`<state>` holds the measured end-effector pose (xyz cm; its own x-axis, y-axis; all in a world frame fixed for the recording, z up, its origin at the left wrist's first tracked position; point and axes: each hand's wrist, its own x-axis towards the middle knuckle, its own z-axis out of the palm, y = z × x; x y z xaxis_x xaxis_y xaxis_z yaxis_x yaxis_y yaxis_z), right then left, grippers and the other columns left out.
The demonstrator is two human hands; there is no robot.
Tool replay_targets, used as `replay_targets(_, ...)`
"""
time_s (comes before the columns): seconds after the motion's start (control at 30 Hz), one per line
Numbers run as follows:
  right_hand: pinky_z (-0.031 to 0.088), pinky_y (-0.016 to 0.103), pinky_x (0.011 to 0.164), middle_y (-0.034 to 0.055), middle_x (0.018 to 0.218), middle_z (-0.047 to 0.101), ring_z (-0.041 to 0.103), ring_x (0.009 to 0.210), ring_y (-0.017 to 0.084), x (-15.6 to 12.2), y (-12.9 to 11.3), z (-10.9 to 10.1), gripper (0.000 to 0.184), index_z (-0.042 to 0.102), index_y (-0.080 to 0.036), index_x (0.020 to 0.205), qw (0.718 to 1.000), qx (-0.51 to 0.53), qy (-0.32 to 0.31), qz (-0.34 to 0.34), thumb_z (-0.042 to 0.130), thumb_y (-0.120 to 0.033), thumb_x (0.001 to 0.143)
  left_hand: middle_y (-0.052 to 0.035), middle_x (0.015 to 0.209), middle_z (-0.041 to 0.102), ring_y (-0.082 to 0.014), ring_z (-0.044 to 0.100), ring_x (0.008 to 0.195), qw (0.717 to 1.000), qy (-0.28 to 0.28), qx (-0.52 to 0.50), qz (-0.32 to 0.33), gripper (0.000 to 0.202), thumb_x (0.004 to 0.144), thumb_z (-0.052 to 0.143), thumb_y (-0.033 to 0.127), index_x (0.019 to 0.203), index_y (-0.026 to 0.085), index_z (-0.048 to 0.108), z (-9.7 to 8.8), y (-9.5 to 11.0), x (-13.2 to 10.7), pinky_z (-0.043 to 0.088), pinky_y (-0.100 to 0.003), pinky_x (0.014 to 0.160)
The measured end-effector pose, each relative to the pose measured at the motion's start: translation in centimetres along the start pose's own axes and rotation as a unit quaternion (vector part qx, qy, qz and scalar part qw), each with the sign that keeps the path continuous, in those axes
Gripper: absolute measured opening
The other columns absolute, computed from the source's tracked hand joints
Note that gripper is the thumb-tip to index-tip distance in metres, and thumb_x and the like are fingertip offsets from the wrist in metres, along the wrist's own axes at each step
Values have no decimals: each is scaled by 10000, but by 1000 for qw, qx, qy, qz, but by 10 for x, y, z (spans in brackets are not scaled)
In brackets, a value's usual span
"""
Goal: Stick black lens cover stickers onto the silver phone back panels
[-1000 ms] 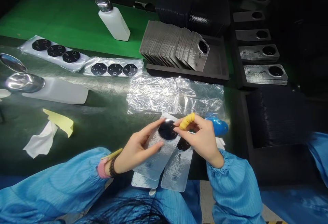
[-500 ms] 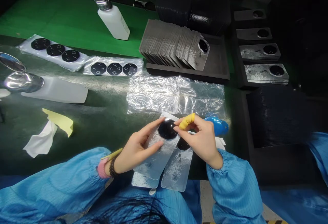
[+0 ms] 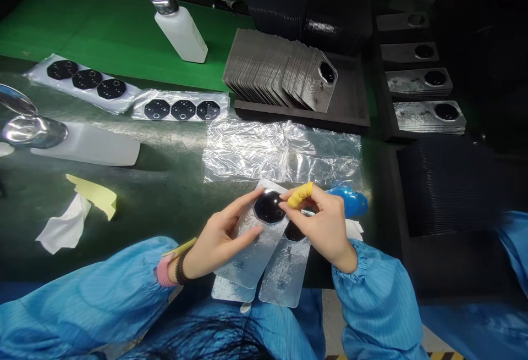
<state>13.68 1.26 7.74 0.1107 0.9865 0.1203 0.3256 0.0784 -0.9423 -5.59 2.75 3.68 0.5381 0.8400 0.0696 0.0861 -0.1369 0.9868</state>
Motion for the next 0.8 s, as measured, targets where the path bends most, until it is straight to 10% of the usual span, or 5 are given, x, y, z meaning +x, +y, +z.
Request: replay_targets(0.8, 597, 278, 616, 23, 723, 712, 674, 667, 155, 1, 0, 2, 278, 520, -208, 605, 992, 81, 8, 99, 752, -317, 712, -53, 1354, 570, -229, 578, 1202, 1000, -2, 12, -10, 563, 843, 611, 173, 1381, 239, 454, 0, -2, 2, 482, -333, 1024)
